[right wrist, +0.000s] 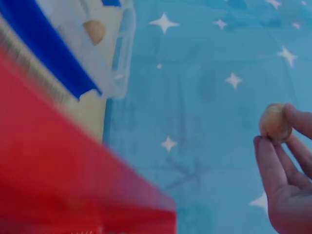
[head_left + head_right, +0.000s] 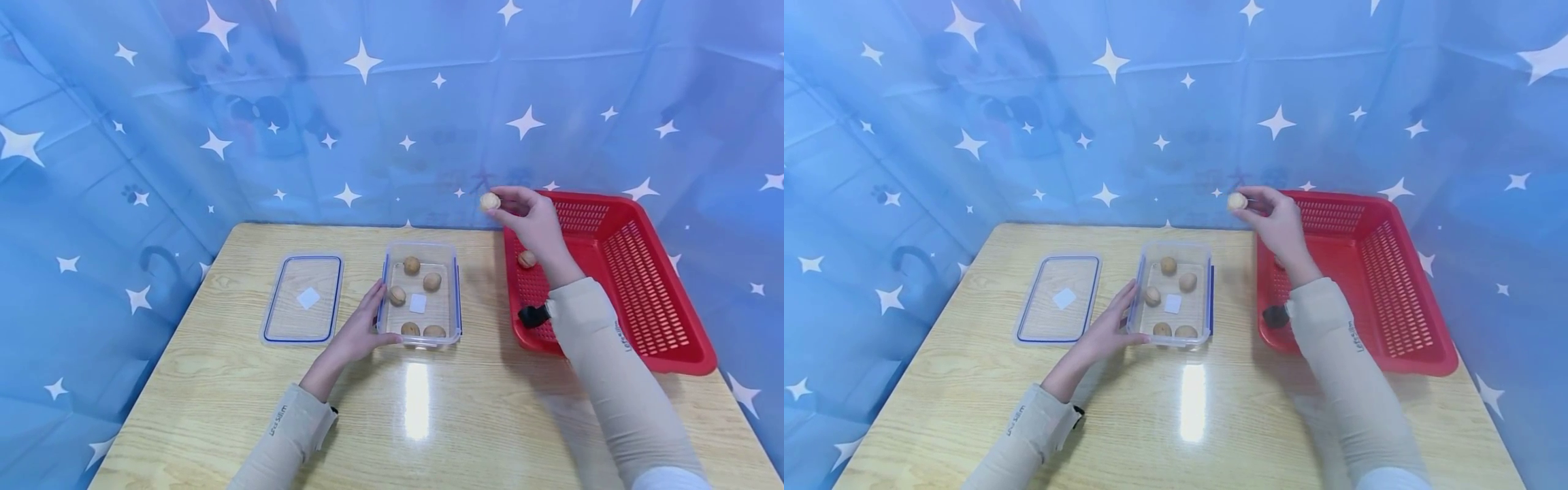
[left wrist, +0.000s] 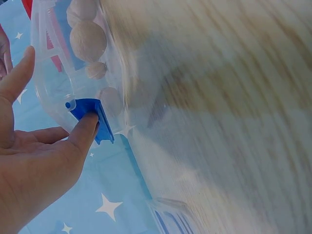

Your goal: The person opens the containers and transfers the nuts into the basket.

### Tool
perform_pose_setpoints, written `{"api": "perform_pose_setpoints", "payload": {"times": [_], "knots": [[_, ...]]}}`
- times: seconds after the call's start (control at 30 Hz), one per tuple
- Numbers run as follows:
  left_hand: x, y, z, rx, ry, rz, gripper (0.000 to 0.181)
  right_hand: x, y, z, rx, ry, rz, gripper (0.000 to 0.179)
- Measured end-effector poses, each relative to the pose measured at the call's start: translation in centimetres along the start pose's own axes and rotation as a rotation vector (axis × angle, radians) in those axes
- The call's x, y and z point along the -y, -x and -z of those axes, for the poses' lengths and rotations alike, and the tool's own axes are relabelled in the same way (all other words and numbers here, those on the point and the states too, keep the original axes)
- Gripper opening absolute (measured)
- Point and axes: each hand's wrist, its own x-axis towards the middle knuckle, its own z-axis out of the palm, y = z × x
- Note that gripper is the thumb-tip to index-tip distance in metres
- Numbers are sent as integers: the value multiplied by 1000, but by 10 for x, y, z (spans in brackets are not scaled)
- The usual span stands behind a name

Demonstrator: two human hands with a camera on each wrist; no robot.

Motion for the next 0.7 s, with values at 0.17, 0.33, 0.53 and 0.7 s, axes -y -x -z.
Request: {"api": "perform_pose_setpoints", "payload": {"times": [0.17, 0.33, 0.53, 0.7], "knots": [[1, -1, 0, 6, -4, 12, 104, -14, -2, 11, -42, 10, -26, 50], [1, 0, 0, 7, 0, 16, 103, -26, -6, 22, -75, -12, -48, 49], [2, -1, -1, 4, 2, 19, 103, -42, -10, 30, -109, -7, -61, 50], [1, 0, -1, 3, 2, 19, 103, -59, -13, 34, -114, 6, -83, 52]]}}
